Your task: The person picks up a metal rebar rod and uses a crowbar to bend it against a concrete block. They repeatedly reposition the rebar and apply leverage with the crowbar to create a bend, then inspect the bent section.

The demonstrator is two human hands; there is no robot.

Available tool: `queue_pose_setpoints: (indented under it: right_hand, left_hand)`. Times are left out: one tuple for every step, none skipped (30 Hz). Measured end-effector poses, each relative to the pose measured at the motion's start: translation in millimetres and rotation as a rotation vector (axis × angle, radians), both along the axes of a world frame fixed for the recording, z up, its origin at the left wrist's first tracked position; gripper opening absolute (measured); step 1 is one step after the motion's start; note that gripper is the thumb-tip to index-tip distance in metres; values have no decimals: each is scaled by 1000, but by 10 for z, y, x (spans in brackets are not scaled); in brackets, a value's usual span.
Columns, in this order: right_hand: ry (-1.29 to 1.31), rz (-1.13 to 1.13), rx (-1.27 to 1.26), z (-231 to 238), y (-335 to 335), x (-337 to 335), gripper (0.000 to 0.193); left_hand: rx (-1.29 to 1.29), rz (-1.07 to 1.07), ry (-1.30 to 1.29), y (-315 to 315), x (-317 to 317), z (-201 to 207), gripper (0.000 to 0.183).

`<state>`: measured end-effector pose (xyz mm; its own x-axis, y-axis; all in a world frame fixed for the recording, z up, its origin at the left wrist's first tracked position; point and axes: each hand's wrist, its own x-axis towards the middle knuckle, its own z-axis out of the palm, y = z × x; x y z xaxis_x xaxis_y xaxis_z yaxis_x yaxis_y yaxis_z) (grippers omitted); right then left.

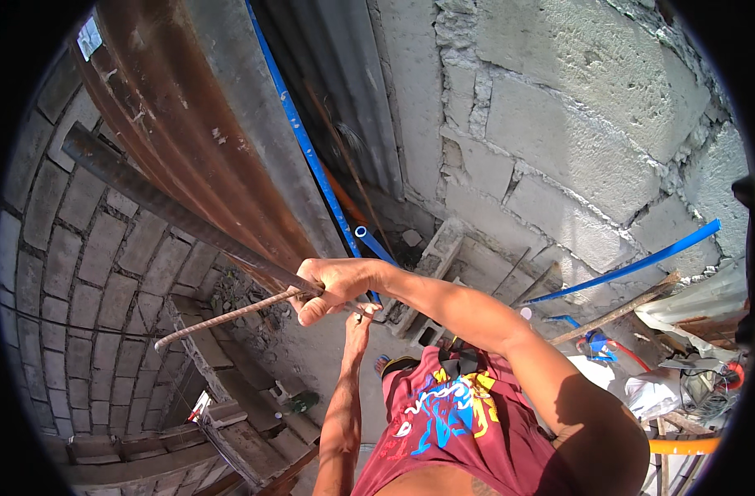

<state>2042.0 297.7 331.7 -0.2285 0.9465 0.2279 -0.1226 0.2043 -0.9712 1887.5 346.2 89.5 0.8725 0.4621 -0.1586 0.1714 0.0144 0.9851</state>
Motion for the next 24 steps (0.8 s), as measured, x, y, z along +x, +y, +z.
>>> queue_pose_setpoints:
  right_hand:
    - [-6, 1, -2, -6, -2, -22, 65]
    - [-62, -62, -5, -3, -5, -49, 69]
    - [-11, -139, 79, 8, 4, -63, 70]
    - [3, -195, 118, 25, 23, -88, 71]
    - [-8, -240, 146, 43, 36, -113, 71]
    - [-2, -254, 150, 66, 61, -113, 72]
    - [36, -259, 171, 86, 77, -106, 72]
    - [64, -268, 198, 98, 84, -102, 72]
    - [96, -285, 230, 109, 93, -96, 71]
    - [193, -216, 184, 103, 68, -76, 70]
    - [243, -223, 176, 101, 67, -75, 69]
    - [277, -213, 178, 92, 55, -74, 69]
    - [320, -213, 189, 78, 47, -83, 69]
    - [352, -178, 227, 71, 53, -105, 67]
    - [351, -149, 241, 70, 88, -140, 65]
    - [298, -123, 232, 65, 100, -194, 65]
    - [246, -123, 224, 60, 119, -225, 65]
    - [224, -74, 245, 56, 135, -260, 69]
    - [270, -81, 245, 51, 136, -254, 69]
    - [300, -78, 235, 48, 131, -248, 70]
    - [327, -67, 223, 47, 113, -237, 71]
    - [369, -83, 184, 49, 90, -195, 71]
    - [382, -139, 169, 54, 58, -159, 71]
    - [400, -165, 190, 64, 26, -152, 72]
  left_hand:
    - [-12, 9, 72, 5, -1, -16, 27]
    - [-16, 10, 123, -2, 3, -30, 26]
    - [35, 35, 71, -1, 2, -39, 25]
    - [63, 35, 99, -8, 2, -46, 25]
    - [58, 60, 208, -15, -6, -49, 25]
    - [20, 95, 30, -32, -7, -56, 21]
    - [-19, 83, -8, -39, -14, -57, 23]
    - [-47, 82, -44, -61, -15, -65, 26]
    - [-71, 106, -66, -65, -25, -67, 29]
    - [-85, 147, -74, -96, -21, -79, 35]
    - [-87, 157, -70, -101, -29, -85, 35]
    - [-88, 162, -65, -113, -24, -92, 34]
    - [-88, 167, -52, -112, -23, -95, 34]
    - [-85, 171, -61, -116, -19, -96, 34]
    - [-76, 177, -41, -111, -11, -96, 34]
    - [-70, 198, -20, -108, -10, -92, 35]
    - [-63, 219, -4, -100, 6, -89, 35]
    - [-40, 209, -30, -98, 4, -84, 36]
    - [-60, 216, -32, -91, 22, -84, 36]
    - [-78, 220, -45, -91, 23, -88, 36]
    - [-97, 236, -53, -90, 35, -99, 36]
    - [-83, 249, -43, -92, 40, -116, 35]
    - [-70, 270, -25, -97, 47, -143, 34]
    - [-51, 278, -28, -98, 56, -176, 34]
